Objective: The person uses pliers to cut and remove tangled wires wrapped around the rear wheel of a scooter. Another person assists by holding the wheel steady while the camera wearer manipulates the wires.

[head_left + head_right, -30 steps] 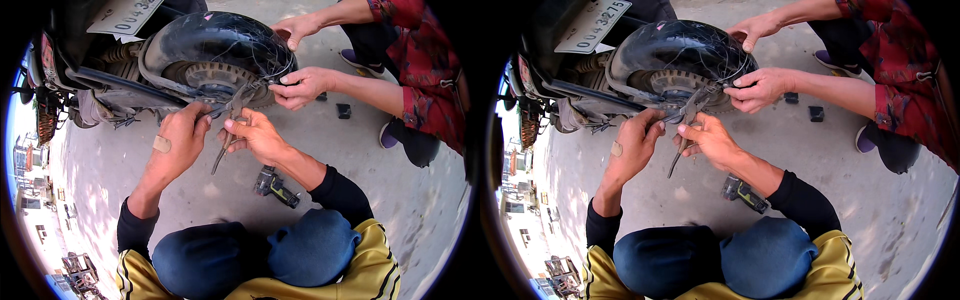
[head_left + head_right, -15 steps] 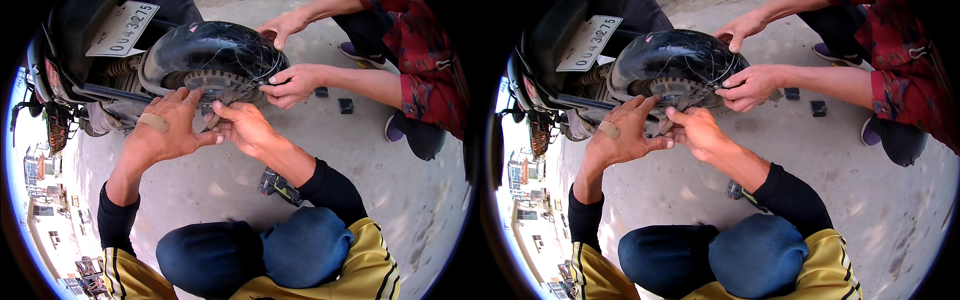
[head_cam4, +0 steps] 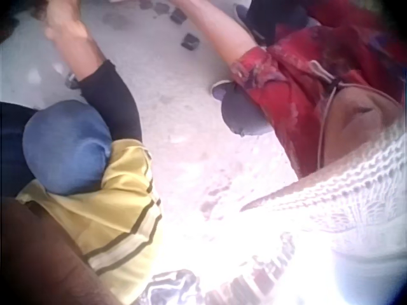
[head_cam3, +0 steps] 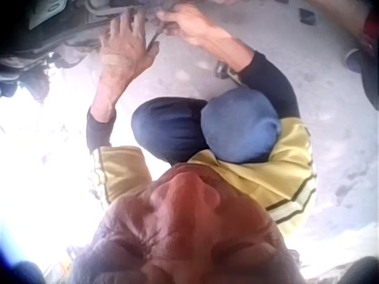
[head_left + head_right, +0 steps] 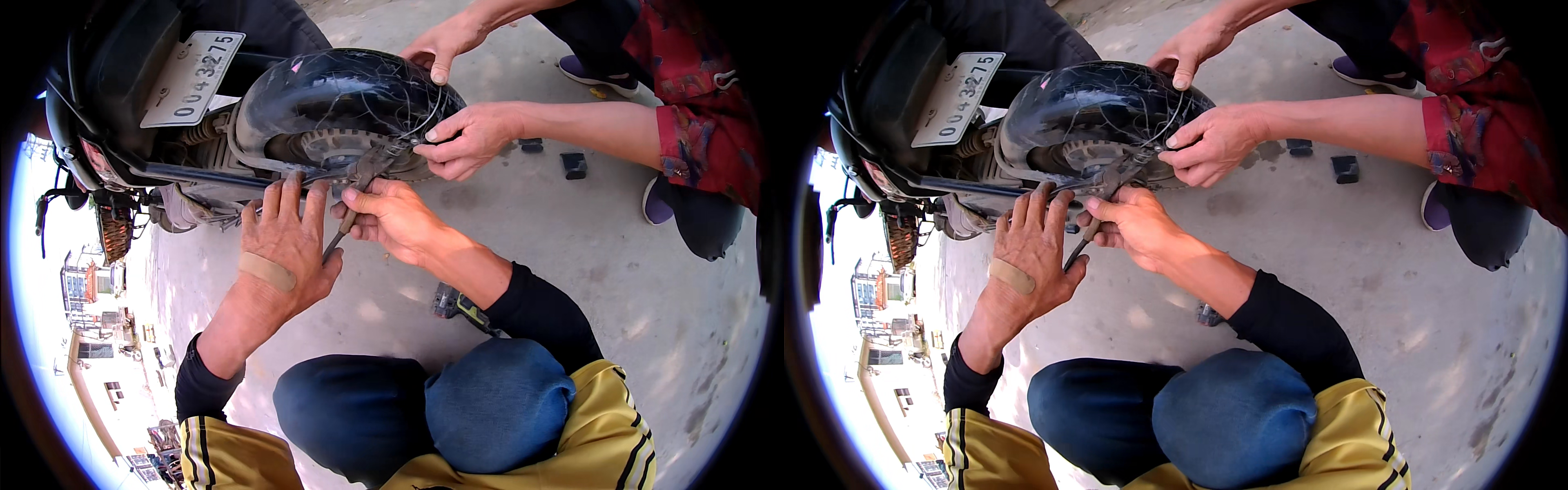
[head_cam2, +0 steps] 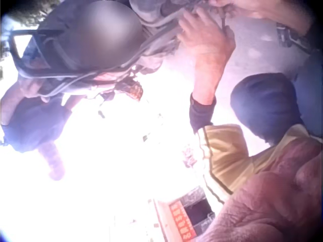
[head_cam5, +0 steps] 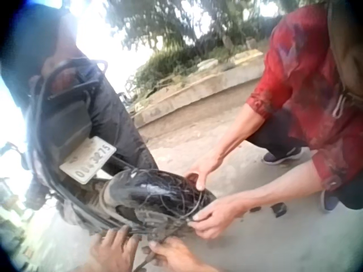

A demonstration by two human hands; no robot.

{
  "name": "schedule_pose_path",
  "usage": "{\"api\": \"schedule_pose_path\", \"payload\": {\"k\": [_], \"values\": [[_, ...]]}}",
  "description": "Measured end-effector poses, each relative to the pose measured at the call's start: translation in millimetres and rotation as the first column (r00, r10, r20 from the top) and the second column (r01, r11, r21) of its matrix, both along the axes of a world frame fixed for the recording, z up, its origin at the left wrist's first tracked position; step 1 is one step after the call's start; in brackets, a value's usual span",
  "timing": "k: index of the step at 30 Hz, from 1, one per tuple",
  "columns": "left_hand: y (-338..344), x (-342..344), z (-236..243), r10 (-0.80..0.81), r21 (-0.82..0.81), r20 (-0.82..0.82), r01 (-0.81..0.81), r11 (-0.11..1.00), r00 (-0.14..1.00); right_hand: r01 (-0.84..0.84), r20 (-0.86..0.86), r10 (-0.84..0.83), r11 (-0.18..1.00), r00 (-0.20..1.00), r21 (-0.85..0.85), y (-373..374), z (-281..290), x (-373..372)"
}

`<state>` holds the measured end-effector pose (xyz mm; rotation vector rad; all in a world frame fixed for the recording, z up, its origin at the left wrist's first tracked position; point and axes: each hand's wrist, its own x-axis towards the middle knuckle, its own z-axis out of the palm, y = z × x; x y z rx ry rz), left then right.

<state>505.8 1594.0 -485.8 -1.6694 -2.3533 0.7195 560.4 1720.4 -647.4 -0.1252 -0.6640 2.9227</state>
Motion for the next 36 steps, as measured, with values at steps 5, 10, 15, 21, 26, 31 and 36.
{"api": "schedule_pose_path", "payload": {"k": [5,10,15,21,26,31,36], "values": [[3.5,8.7,0.1,0.019,0.003,-0.016,-0.019,1.000,1.000,-0.008,-0.011,0.008,1.000,1.000,0.025,3.2,-1.3,6.6],[6.2,15.1,1.7,-0.013,0.037,-0.063,0.015,0.999,0.998,-0.026,0.003,0.026,0.999,1.000,0.025,7.5,1.5,10.4],[11.4,12.1,0.5,0.010,0.049,-0.044,-0.008,0.999,0.999,0.022,-0.001,-0.022,0.999,1.000,-0.042,3.3,2.5,5.5],[24.4,8.3,10.1,0.039,0.014,0.074,-0.040,0.999,0.996,0.091,0.012,-0.090,0.988,0.996,-0.128,-1.0,10.1,3.1],[33.8,10.9,2.2,0.030,-0.016,-0.073,-0.031,0.999,0.997,0.100,-0.011,-0.104,0.976,0.994,-0.192,-4.8,9.3,-1.4],[37.0,9.0,-0.1,0.014,0.039,-0.128,-0.010,0.999,0.992,0.106,-0.002,-0.109,0.971,0.994,-0.214,-4.1,15.9,1.7],[37.9,3.3,2.6,-0.015,0.076,-0.112,0.024,0.997,0.994,0.115,0.006,-0.117,0.965,0.993,-0.236,-3.9,17.4,0.3]]}}
